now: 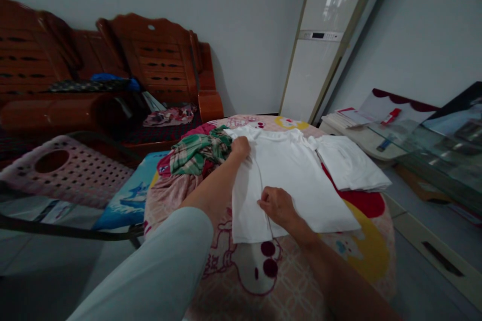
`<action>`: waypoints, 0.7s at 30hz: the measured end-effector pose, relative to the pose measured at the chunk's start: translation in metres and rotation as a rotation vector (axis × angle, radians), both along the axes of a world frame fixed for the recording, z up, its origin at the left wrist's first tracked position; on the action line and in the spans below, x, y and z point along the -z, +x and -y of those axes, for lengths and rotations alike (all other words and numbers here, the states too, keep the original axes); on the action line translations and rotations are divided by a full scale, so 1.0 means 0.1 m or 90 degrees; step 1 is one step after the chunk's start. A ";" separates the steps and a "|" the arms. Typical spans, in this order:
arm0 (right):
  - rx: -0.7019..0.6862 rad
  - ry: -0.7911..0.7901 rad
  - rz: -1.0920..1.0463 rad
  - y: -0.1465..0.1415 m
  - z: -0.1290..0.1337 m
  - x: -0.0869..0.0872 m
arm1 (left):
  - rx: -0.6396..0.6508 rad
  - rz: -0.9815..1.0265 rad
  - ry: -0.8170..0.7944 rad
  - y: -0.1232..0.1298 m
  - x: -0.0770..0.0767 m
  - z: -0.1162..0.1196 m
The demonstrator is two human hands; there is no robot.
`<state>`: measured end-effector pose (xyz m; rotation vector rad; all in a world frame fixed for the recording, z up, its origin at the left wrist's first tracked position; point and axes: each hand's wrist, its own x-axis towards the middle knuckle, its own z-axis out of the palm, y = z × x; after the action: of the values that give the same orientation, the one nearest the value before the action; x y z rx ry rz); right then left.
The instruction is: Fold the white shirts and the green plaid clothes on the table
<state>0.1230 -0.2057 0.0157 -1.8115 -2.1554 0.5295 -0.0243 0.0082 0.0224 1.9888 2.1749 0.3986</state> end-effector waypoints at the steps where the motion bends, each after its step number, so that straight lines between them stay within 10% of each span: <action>1: 0.003 0.007 -0.028 0.00 -0.01 0.01 | -0.023 0.003 0.006 -0.06 -0.01 -0.02; 9: -0.013 0.015 -0.269 0.04 -0.07 0.09 | -0.173 0.236 0.232 -0.24 -0.12 0.01; 21: -0.041 -0.034 -0.301 0.12 -0.13 0.19 | 0.265 0.195 0.123 0.25 0.26 0.11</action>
<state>0.1349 -0.1925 -0.0031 -1.4576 -1.8897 0.9317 0.0006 -0.0027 -0.0036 2.2306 1.5448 0.8066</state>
